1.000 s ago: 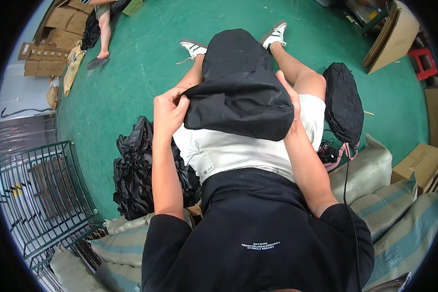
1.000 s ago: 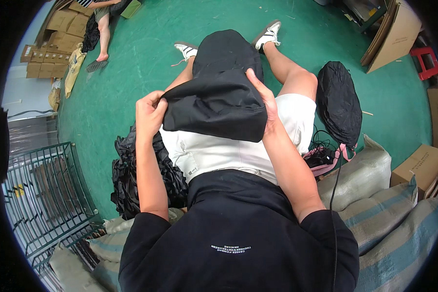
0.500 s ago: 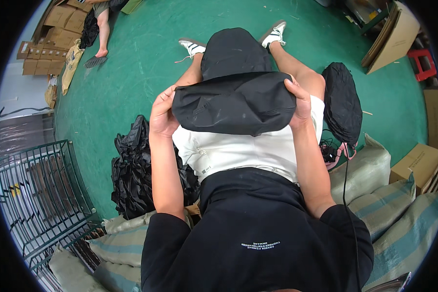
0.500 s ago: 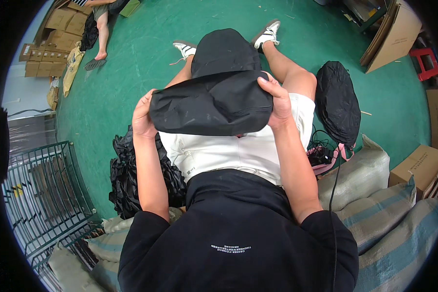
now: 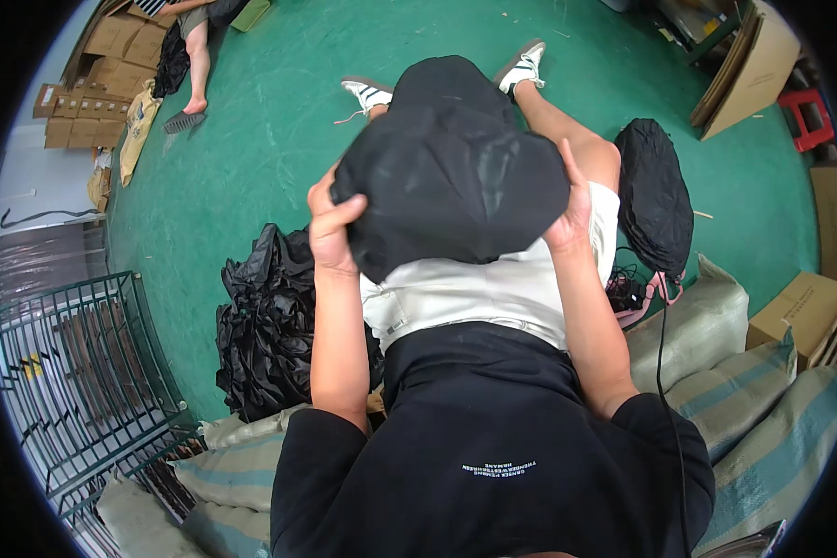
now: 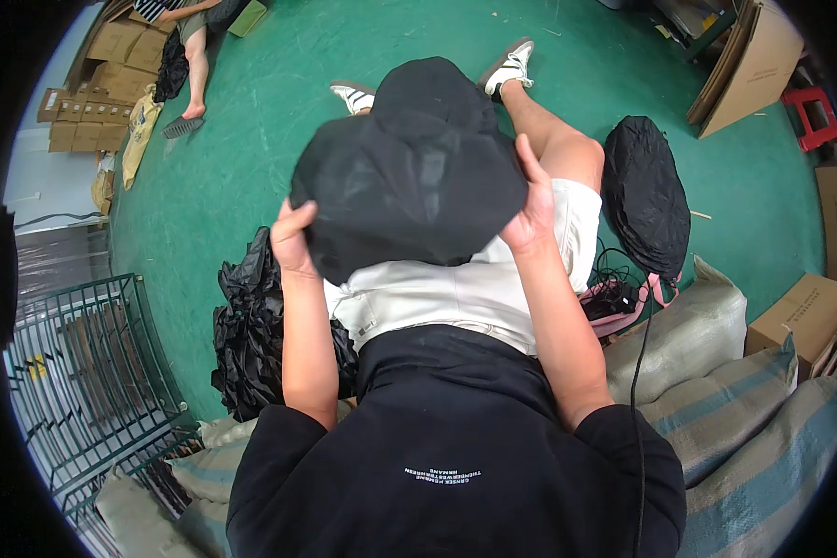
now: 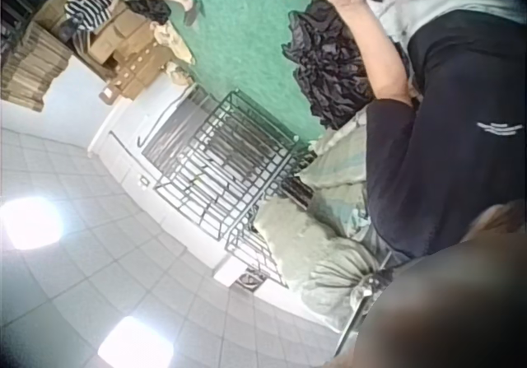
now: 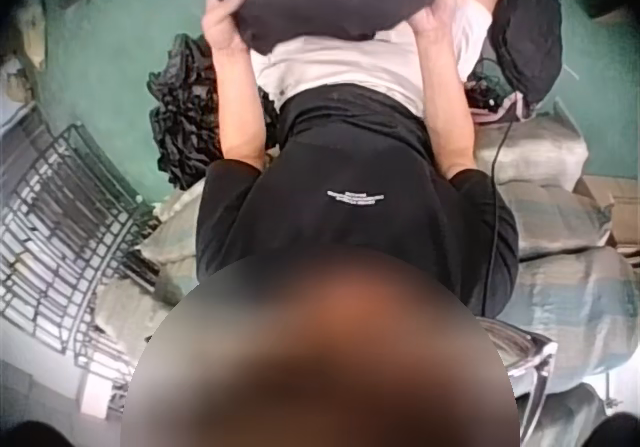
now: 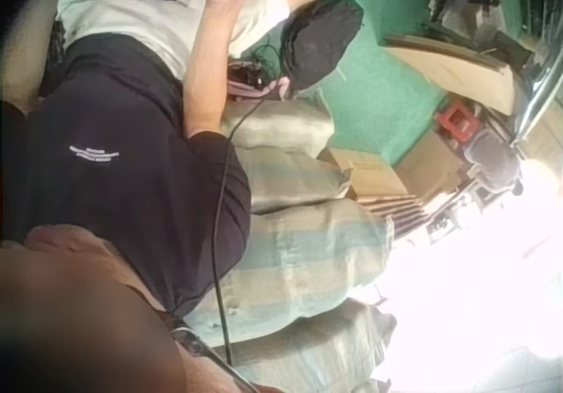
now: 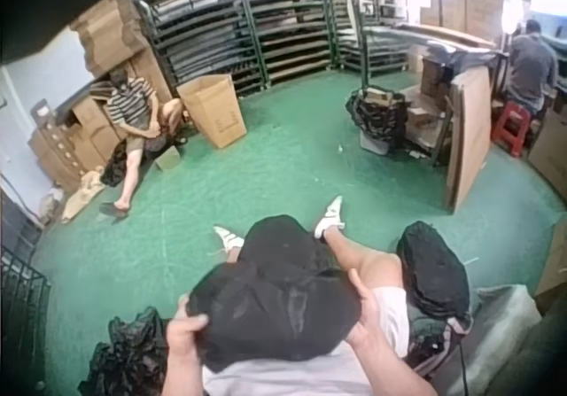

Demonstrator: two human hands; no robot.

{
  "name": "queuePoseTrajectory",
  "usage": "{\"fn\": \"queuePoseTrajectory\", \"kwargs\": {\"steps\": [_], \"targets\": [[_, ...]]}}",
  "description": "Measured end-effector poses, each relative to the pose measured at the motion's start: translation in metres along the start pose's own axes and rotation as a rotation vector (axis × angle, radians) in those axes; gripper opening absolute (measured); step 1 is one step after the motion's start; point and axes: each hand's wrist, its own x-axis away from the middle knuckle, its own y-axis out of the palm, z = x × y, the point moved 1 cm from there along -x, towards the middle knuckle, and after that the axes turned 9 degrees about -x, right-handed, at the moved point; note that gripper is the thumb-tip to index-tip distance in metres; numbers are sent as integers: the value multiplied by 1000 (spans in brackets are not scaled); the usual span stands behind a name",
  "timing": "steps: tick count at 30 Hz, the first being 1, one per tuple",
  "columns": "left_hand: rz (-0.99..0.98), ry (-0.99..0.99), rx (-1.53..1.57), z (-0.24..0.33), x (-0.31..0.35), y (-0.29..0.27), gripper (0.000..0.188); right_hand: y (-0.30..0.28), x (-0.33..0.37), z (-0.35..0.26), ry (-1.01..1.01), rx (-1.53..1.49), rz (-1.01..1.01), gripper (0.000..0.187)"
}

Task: Inspecting and organizing black fabric covers in a warehouse setting.

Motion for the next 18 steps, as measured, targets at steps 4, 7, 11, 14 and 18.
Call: {"fn": "queuePoseTrajectory", "kwargs": {"steps": [4,7,11,14,18], "targets": [[-123,15,632,-21,1,-49,46,30,4,13,-60,195,-175,72],[-217,-33,756,-15,-1,-39,46,30,1,28,300,515,-170,92],[-264,-62,798,7,-5,-21,70,5,-4,28,61,413,50,54],[-327,16,655,5,-7,-9,83,-2,-4,19,-56,171,-5,44],[-167,30,211,-18,-8,8,71,6,-8,20,-115,10,33,41]]}}
